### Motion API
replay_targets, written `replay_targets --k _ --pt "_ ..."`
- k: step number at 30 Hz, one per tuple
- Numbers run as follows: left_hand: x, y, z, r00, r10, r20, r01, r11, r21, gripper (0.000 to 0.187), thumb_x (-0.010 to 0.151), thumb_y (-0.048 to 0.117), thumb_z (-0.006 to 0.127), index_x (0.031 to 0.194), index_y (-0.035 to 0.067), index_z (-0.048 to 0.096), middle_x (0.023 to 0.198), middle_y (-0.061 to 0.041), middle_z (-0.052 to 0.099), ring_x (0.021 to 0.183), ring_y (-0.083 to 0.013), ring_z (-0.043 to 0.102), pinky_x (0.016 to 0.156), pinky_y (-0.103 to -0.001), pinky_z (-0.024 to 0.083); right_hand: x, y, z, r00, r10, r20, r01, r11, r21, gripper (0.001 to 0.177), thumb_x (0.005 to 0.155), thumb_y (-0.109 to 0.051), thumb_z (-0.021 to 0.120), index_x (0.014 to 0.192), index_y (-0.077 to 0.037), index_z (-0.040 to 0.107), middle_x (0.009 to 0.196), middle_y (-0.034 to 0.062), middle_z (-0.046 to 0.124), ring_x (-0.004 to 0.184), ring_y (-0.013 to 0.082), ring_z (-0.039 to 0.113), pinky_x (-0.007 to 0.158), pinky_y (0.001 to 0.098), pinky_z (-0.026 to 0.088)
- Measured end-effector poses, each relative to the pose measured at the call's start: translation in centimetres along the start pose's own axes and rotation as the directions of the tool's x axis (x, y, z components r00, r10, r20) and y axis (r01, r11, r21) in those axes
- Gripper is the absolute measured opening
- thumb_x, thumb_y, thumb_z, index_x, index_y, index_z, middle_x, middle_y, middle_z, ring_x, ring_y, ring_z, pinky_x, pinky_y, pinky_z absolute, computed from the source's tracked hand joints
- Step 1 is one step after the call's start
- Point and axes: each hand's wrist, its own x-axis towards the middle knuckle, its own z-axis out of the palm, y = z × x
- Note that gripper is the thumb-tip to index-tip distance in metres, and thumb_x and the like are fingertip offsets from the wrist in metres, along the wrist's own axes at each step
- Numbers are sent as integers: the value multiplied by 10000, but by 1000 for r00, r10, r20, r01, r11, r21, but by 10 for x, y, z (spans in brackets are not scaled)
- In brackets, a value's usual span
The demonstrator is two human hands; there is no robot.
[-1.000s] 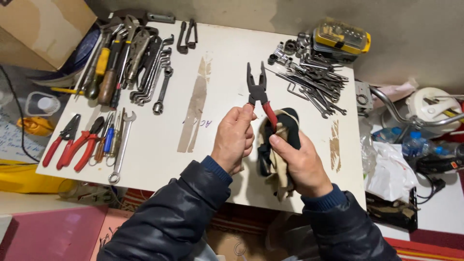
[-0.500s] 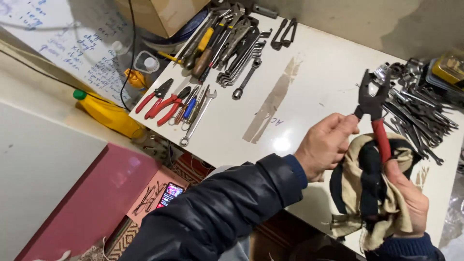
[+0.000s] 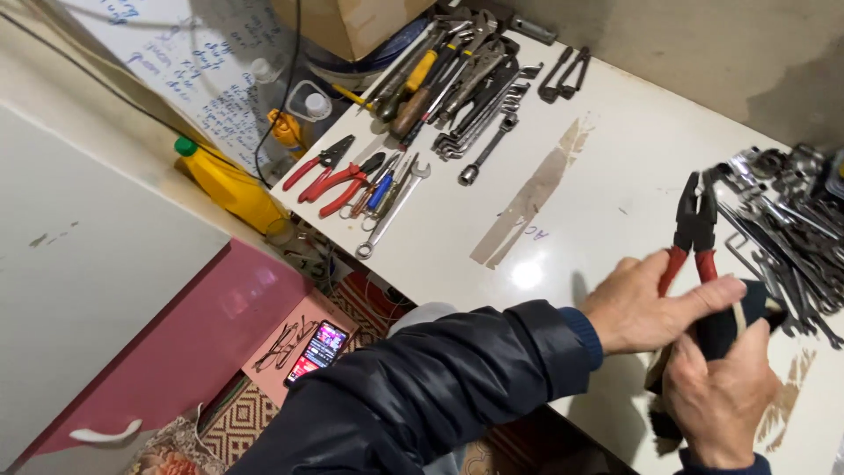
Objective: The person sits on the floor and wipes a pair of red-handled pliers with a cloth. They then place the pliers on a white table and pick up a small metal tool, wiping it with the same cloth.
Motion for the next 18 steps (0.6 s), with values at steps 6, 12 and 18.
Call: replay_targets --k 6,12,18 --pt "10 -8 -1 989 -148 15 149 976 -161 677 799 595 447 1072 -4 608 959 -181 655 859 -300 672 777 -368 548 -7 -12 8 996 71 49 -61 980 -187 282 1060 -127 655 1168 78 495 803 261 657 608 396 653 538 482 509" --pt "19 -21 3 966 -216 -144 192 968 -161 575 895 388 425 1058 -116 648 928 -257 676 829 -359 648 773 -399 536 1 -13 -2 961 166 220 -169 986 -1 324 920 -35 654 1233 30 606 840 231 716 689 340 672 620 424 508" --pt "18 -22 7 952 -252 -177 229 964 -137 424 836 285 521 1023 -92 570 879 -222 631 750 -343 630 732 -404 551 6 -7 -5 916 252 312 -300 947 115 354 939 -22 646 1292 0 652 934 221 734 786 308 668 663 405 505"
